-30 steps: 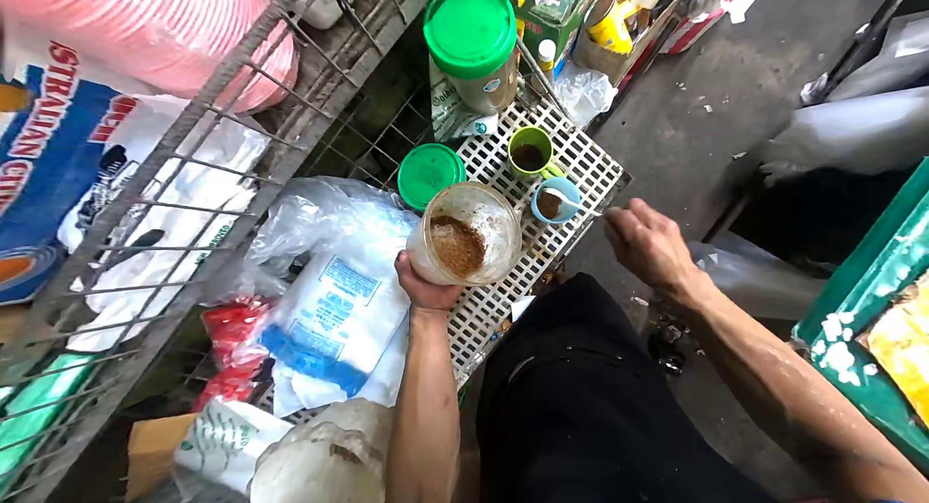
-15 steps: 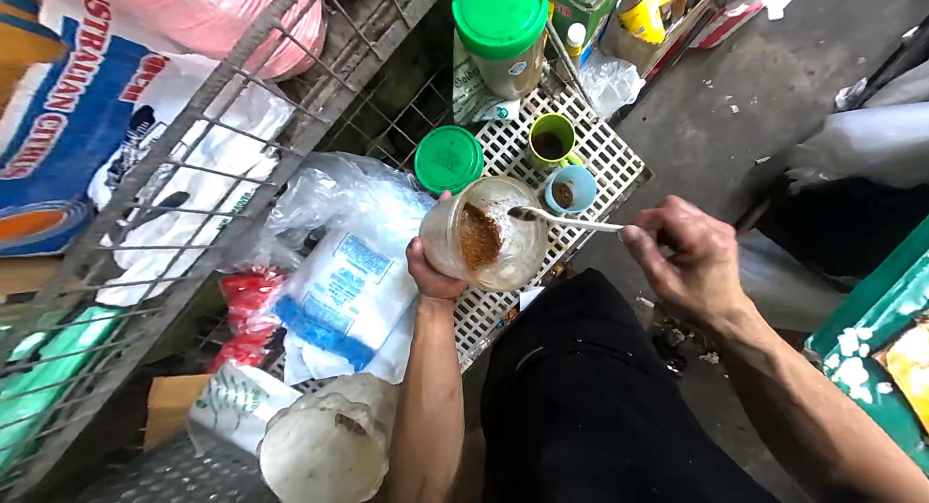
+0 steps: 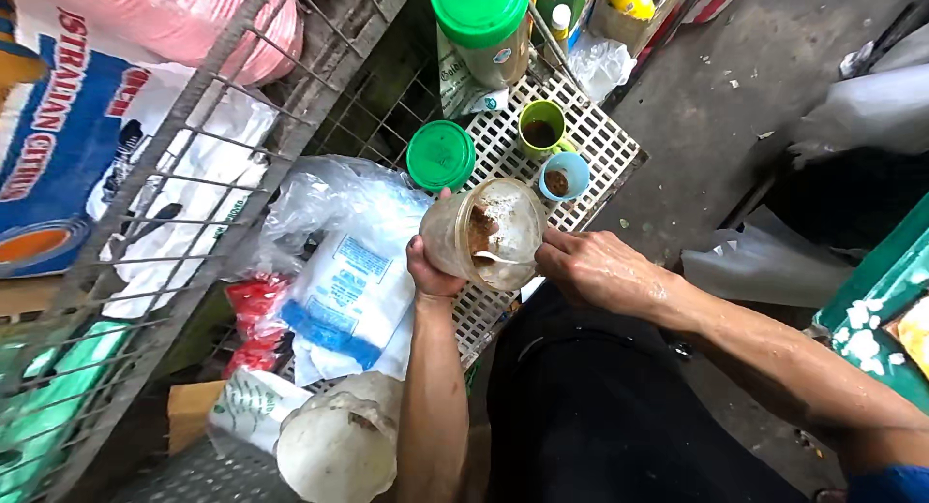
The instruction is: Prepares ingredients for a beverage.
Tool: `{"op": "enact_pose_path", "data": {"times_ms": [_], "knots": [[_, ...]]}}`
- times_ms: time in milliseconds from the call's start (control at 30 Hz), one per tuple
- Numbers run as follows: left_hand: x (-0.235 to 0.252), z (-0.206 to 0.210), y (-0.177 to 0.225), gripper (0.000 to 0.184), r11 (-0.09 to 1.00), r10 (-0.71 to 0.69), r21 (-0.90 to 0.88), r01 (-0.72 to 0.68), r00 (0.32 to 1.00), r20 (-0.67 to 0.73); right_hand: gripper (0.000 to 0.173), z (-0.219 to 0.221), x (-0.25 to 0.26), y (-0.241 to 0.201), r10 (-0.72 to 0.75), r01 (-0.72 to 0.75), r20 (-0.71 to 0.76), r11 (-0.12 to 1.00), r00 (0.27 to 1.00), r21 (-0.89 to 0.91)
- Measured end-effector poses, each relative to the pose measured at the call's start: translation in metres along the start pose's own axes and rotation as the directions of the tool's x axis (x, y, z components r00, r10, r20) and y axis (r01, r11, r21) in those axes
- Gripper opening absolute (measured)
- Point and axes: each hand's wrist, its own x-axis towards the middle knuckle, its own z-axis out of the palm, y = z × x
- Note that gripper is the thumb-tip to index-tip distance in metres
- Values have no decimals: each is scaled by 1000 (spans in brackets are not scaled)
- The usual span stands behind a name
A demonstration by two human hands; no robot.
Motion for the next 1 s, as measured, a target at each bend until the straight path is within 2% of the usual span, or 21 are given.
{"op": "enact_pose_path", "data": {"times_ms": [133,167,267,333,400,567,700,767,833,900,1000], "knots": [[-5,3,-2,54,999,46,3,-46,991,-123,15,-3,-2,15,154,-143,-9,937,988,320],[-6,3,-2,52,998,56,7,-55,989,-135,16,-3,-4,20,229,-215,20,873,973,437],[-5,-3,-5,58,997,57,-41,-63,991,-118,20,-7,-9,34,384,-368,162,559,909,743],[-5,-6,-7,61,996,53,-69,-61,993,-105,20,-14,-16,41,424,-385,194,430,885,816],[-6,-8,-9,63,994,50,-87,-60,992,-118,19,-27,-27,47,463,-378,186,365,867,851],[-7,-11,-10,67,984,79,-146,-106,980,-181,16,-72,-62,67,621,-359,7,445,784,820],[-18,-3,-6,68,965,116,-194,-174,953,-281,14,-84,-72,77,724,-445,-76,499,686,744],[-27,-15,-12,71,940,132,-277,-198,962,-239,16,-77,-64,84,730,-537,-86,572,678,620],[-40,-35,-25,75,912,171,-328,-248,954,-245,19,-64,-49,92,702,-599,-118,673,703,434],[-54,-41,-37,85,905,177,-286,-314,891,-419,21,-57,-27,92,632,-592,-190,773,751,228],[-77,-13,-34,95,873,70,-301,-384,709,-702,37,-55,13,72,446,-465,-318,885,836,17]]}}
